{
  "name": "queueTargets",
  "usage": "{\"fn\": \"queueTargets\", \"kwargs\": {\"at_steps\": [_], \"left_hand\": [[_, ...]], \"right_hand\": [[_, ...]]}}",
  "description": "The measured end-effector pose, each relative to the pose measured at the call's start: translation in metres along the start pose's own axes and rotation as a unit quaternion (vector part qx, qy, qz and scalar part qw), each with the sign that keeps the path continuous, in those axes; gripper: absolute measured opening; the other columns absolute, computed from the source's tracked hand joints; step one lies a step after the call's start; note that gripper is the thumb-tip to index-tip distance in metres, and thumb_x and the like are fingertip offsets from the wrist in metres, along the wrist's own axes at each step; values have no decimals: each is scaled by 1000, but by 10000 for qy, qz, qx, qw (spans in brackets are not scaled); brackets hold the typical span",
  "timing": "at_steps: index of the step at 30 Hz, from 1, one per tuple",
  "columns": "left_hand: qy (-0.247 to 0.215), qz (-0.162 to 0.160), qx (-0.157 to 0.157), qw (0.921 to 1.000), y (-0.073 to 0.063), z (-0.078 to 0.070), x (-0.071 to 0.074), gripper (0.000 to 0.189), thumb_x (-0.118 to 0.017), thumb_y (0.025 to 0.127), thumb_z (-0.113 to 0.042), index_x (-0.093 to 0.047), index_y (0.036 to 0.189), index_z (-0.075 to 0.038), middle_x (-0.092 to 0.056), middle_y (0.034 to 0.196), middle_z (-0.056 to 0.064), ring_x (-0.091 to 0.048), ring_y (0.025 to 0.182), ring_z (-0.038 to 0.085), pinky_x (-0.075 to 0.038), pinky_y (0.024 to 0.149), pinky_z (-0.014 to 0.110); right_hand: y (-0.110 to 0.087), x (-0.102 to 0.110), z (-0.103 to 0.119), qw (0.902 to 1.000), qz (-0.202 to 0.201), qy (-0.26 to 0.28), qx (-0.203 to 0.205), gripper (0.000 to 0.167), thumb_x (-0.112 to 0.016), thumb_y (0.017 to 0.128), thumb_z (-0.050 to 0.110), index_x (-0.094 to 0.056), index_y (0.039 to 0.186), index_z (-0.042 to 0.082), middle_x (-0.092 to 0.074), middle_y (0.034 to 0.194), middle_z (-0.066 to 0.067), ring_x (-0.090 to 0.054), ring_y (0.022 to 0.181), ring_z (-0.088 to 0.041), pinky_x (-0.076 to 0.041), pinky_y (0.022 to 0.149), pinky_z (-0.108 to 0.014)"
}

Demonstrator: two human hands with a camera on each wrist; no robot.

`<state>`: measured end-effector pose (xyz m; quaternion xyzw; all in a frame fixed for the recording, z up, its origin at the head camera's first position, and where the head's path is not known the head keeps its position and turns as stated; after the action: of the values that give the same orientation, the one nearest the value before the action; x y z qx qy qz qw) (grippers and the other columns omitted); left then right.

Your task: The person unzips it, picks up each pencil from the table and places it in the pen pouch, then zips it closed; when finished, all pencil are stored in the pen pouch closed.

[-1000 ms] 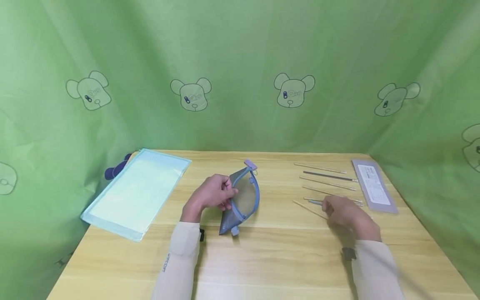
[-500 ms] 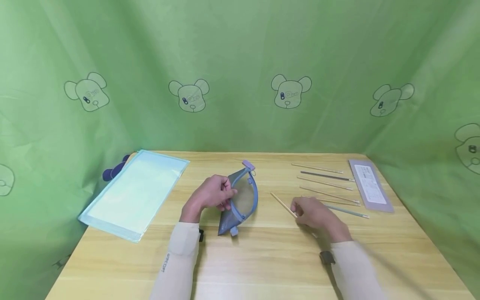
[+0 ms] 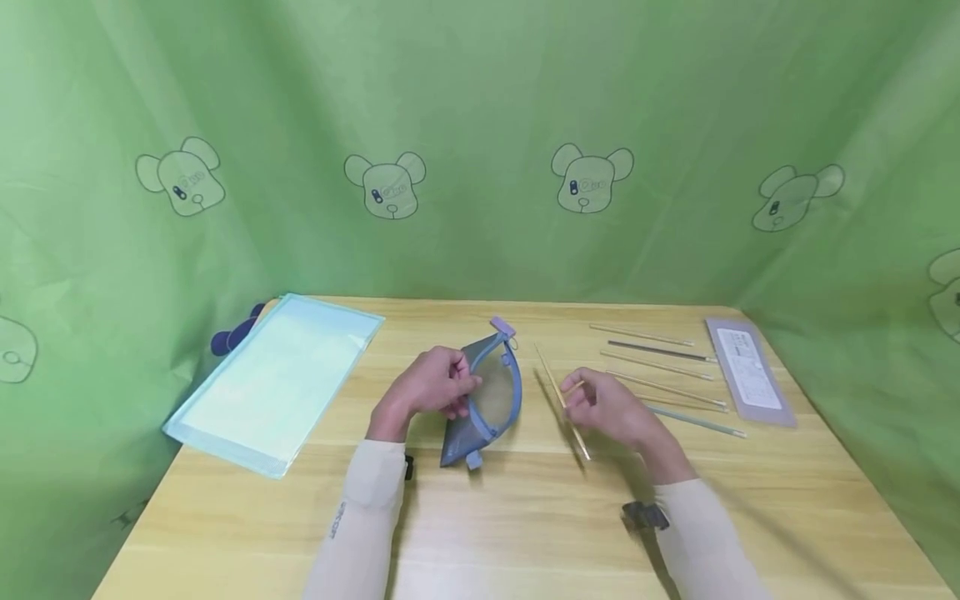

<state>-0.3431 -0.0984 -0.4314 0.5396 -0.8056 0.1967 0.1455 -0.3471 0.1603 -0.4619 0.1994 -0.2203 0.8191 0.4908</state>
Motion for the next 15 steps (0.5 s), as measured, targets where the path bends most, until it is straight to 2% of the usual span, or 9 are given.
{"fn": "queueTargets", "kwargs": {"at_steps": [3,7,11,15], "left_hand": [[30,6,-28,10000,2,-1,-2,21,-70,105,-13,-60,88,-7,-72,76,11,-75,65,21,-70,71,50],[12,43,8,10000,2,-2,-6,20,-69,105,-13,-60,88,-6,-73,77,12,-74,65,21,-70,69,47],[5,127,19,9999,2,-3,-10,20,-69,105,-13,-61,89,-6,-72,77,12,-74,65,20,-70,66,44],[37,271,-57,9996,3,-7,-16,20,-69,105,-12,-61,88,-6,-72,77,12,-74,64,20,-70,66,44]], "right_hand": [[1,-6,13,9968,356,685,228,45,-67,91,-3,-53,133,-10,-68,106,-22,-67,88,-20,-64,78,-28],[7,-21,22,9899,807,1158,119,49,-65,88,-1,-51,133,-12,-68,95,-13,-64,79,-14,-60,71,-24],[18,-33,26,9866,823,1396,-178,47,-65,87,-1,-51,132,-10,-62,82,-2,-56,70,-11,-51,64,-20],[32,-41,28,9842,527,1651,-367,44,-64,87,-3,-52,129,-9,-63,82,-2,-58,69,-11,-55,64,-19]]}}
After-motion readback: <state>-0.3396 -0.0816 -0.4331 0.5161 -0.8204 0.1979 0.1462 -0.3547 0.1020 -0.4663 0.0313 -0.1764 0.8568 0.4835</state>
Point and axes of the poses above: each hand's wrist, its own y-axis towards the middle knuckle, its own x-axis out of the back of the hand, z = x × y, the point moved 8 cm from there along y, towards the middle knuckle
